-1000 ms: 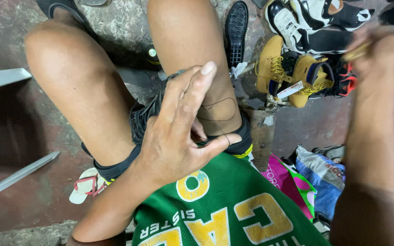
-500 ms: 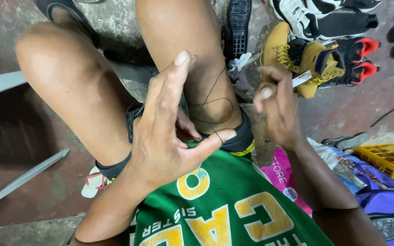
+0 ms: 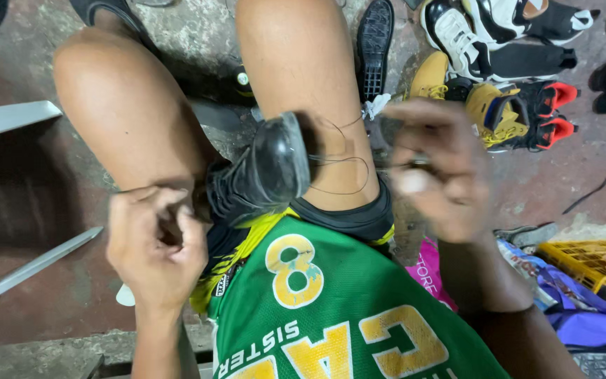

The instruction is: The person repairs a black leather shoe by hand, using a needle and thread to stitch the sole to the upper part of the shoe. The person handles the shoe, a needle, and thread, and uses a tool to trim excess material.

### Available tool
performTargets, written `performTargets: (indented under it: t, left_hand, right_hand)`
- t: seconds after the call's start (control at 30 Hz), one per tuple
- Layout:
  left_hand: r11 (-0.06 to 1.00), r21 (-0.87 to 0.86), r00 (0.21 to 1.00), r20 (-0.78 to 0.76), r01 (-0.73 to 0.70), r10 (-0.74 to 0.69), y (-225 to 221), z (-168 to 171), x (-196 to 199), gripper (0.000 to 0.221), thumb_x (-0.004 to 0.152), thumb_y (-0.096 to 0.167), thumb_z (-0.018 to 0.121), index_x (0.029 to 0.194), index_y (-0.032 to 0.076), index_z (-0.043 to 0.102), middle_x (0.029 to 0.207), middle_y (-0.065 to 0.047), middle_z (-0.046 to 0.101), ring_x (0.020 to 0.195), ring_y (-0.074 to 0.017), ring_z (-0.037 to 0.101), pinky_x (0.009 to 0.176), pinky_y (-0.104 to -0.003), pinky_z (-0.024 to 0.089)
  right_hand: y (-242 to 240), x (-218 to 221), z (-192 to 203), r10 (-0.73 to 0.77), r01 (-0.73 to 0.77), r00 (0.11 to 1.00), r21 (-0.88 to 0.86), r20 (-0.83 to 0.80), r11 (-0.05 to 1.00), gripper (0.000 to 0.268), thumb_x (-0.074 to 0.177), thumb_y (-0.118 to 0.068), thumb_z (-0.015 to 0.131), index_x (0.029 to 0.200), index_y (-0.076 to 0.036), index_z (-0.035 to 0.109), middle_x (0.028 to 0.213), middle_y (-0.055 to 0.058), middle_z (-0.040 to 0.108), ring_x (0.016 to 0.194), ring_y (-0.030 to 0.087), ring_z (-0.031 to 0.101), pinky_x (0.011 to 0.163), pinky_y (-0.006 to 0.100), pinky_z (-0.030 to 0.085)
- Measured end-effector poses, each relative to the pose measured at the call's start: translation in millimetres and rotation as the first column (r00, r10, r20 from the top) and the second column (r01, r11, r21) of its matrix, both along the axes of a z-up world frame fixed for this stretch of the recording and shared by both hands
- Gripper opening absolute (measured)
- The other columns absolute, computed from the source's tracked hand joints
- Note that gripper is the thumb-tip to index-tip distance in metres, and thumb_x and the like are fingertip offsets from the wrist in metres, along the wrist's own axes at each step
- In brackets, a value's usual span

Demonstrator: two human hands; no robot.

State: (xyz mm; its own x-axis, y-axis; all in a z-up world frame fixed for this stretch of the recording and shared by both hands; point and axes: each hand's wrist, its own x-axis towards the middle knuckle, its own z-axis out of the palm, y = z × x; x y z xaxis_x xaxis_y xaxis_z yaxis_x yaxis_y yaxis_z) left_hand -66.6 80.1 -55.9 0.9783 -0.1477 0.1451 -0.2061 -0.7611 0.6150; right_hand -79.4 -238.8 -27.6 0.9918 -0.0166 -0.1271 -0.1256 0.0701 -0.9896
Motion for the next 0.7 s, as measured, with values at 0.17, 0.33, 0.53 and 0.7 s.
performTargets:
  t: [0.17,0.33,0.53,0.7]
  left_hand:
    - [0.946,0.305,0.983,-0.175,0.106,-0.054,-2,-26,-20,0.038,0.064,0.024,0.091,0.091,0.008,0.070,0.095,-0.010,0.064,0.079,-0.0301,0.066,0.061,-0.043,0.051]
    - [0.966,-0.254,0.972,-0.215,0.038,-0.095,-12,-24,-16,0.033,0.081,0.012,0.083,0.111,0.007,0.070,0.089,-0.006,0.064,0.070,-0.0221,0.063,0.061,-0.036,0.051]
    - [0.934,-0.342,0.994,0.012,0.103,-0.105,-16,18,-2,0.027,0.086,0.005,0.080,0.111,0.003,0.072,0.098,-0.012,0.064,0.081,-0.0211,0.065,0.067,-0.031,0.051]
    - [0.883,-0.456,0.994,-0.054,-0.108,0.093,12,26,-7,0.014,0.103,-0.002,0.071,0.114,0.006,0.073,0.101,-0.007,0.066,0.071,-0.0084,0.054,0.062,-0.021,0.041]
  right_hand:
    - [43,36,-13,0.230,-0.259,0.966,-0.412,-0.119,0.873,0.084,0.075,-0.016,0.092,0.147,-0.007,0.049,0.125,0.000,0.064,0.076,0.008,0.054,0.061,0.022,0.045]
    - [25,59,-38,0.181,-0.186,0.982,-0.111,-0.052,0.976,0.065,0.085,-0.022,0.083,0.139,-0.003,0.051,0.119,0.002,0.065,0.106,0.007,0.064,0.088,0.021,0.055]
    - [0,48,-76,0.067,-0.062,0.998,0.262,-0.010,0.963,0.062,0.098,-0.030,0.083,0.140,0.000,0.049,0.101,0.004,0.063,0.067,0.004,0.053,0.055,0.016,0.040]
    - [-5,44,-83,0.037,-0.031,0.999,0.263,-0.016,0.964,0.066,0.096,-0.030,0.082,0.144,-0.001,0.047,0.097,0.004,0.063,0.057,0.005,0.048,0.048,0.017,0.036]
